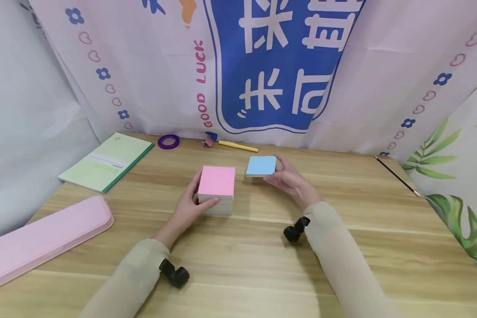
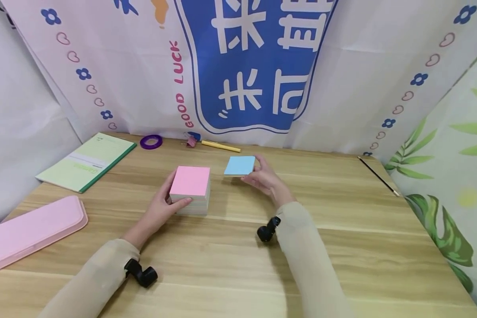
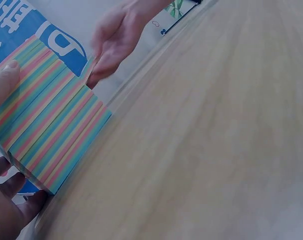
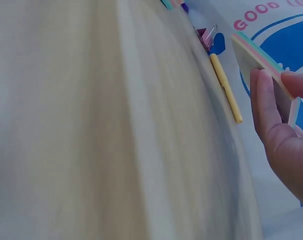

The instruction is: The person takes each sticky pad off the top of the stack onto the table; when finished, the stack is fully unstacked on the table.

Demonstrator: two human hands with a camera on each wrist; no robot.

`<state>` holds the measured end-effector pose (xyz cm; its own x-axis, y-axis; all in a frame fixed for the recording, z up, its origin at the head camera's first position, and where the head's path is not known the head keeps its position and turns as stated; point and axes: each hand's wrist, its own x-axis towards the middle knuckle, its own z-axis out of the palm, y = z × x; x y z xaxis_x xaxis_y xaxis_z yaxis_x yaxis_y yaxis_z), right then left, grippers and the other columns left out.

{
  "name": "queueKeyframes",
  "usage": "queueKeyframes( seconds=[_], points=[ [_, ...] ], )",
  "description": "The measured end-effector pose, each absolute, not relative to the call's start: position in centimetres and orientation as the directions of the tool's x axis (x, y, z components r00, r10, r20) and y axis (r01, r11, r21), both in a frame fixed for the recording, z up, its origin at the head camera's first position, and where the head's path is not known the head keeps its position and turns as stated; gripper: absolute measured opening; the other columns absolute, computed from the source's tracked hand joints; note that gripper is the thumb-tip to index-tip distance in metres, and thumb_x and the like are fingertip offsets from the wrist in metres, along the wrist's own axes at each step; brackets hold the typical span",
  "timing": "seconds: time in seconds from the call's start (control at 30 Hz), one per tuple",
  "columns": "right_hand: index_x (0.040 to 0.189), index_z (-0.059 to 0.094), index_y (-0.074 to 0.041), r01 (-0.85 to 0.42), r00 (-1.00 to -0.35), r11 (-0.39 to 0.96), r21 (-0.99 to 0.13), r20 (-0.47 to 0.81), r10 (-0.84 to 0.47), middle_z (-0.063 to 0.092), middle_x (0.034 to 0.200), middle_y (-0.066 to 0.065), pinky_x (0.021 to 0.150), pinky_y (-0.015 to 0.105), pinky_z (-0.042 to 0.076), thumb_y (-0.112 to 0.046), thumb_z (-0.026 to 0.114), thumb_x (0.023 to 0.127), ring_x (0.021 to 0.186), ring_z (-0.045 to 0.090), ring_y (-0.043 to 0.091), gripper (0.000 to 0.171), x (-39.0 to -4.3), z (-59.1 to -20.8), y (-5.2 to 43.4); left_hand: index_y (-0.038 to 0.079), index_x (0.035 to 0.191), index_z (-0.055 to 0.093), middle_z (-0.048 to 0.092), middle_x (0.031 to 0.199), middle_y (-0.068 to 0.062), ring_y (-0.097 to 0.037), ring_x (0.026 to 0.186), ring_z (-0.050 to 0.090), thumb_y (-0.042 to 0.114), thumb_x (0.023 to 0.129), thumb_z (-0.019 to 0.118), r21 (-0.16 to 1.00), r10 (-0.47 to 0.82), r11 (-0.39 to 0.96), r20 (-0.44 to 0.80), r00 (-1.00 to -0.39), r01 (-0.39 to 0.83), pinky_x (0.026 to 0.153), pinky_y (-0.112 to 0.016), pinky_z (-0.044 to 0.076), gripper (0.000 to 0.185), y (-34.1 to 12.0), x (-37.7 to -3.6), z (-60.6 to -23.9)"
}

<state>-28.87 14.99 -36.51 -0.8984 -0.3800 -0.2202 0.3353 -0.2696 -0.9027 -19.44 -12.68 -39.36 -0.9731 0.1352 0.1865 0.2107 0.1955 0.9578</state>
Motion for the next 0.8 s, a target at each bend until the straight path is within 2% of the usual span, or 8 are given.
queueKeyframes(
  seconds=[0.23, 0.37, 0.53, 0.63, 0.8],
  points=[
    [0.139, 0.01, -0.026, 0.388, -0.873, -0.211, -0.897, -0.285, -0.395, 0.027, 0.13, 0.022, 0.08, 0.033, 0.044, 0.026, 0.041, 0.072, 0.089, 0.051, 0.027, 0.09, -31.8, -37.5, 11.0, 0.035, 0.137, 0.014, 0.019, 0.14, -0.001, -0.018, 0.124, 0.02, 0.028, 0.073, 0.069, 0.952, 0.135, 0.193, 0.212, -0.968, 0.236, 0.097, -0.04, 0.024, 0.084, -12.6, -19.4, -39.7],
    [0.139, 0.006, -0.028, 0.415, -0.859, -0.179, -0.892, -0.319, -0.4, 0.021, 0.136, 0.018, 0.076, 0.032, 0.046, 0.026, 0.041, 0.072, 0.086, 0.051, 0.025, 0.093, -32.9, -38.1, 9.2, 0.036, 0.136, 0.015, 0.019, 0.14, 0.002, -0.015, 0.124, 0.019, 0.03, 0.073, 0.069, 0.954, 0.129, 0.196, 0.202, -0.971, 0.225, 0.097, -0.038, 0.022, 0.083, -12.7, -19.3, -39.7],
    [0.139, 0.0, -0.025, 0.342, -0.885, -0.039, -0.939, -0.308, -0.348, 0.013, 0.14, 0.016, 0.069, 0.031, 0.047, 0.024, 0.046, 0.071, 0.078, 0.052, 0.023, 0.096, -33.7, -38.2, 7.8, 0.037, 0.136, 0.014, 0.018, 0.14, 0.002, -0.015, 0.125, 0.018, 0.032, 0.073, 0.068, 0.956, 0.126, 0.205, 0.188, -0.974, 0.211, 0.098, -0.038, 0.022, 0.083, -12.6, -19.3, -39.5],
    [0.14, 0.0, -0.021, 0.292, -0.906, 0.046, -0.955, -0.291, -0.306, 0.018, 0.137, 0.02, 0.069, 0.033, 0.047, 0.022, 0.05, 0.071, 0.074, 0.052, 0.023, 0.095, -33.7, -38.0, 7.5, 0.037, 0.136, 0.014, 0.018, 0.14, 0.002, -0.015, 0.125, 0.018, 0.032, 0.074, 0.068, 0.955, 0.124, 0.211, 0.183, -0.975, 0.206, 0.098, -0.037, 0.022, 0.083, -12.5, -19.3, -39.4],
    [0.14, 0.007, -0.015, 0.266, -0.91, 0.13, -0.955, -0.294, -0.293, 0.028, 0.132, 0.021, 0.078, 0.037, 0.044, 0.014, 0.055, 0.074, 0.085, 0.052, 0.025, 0.086, -32.8, -37.3, 8.4, 0.036, 0.137, 0.014, 0.019, 0.14, 0.0, -0.018, 0.124, 0.02, 0.031, 0.074, 0.068, 0.953, 0.121, 0.218, 0.187, -0.975, 0.21, 0.097, -0.038, 0.022, 0.083, -12.6, -19.3, -39.5]
  ],
)
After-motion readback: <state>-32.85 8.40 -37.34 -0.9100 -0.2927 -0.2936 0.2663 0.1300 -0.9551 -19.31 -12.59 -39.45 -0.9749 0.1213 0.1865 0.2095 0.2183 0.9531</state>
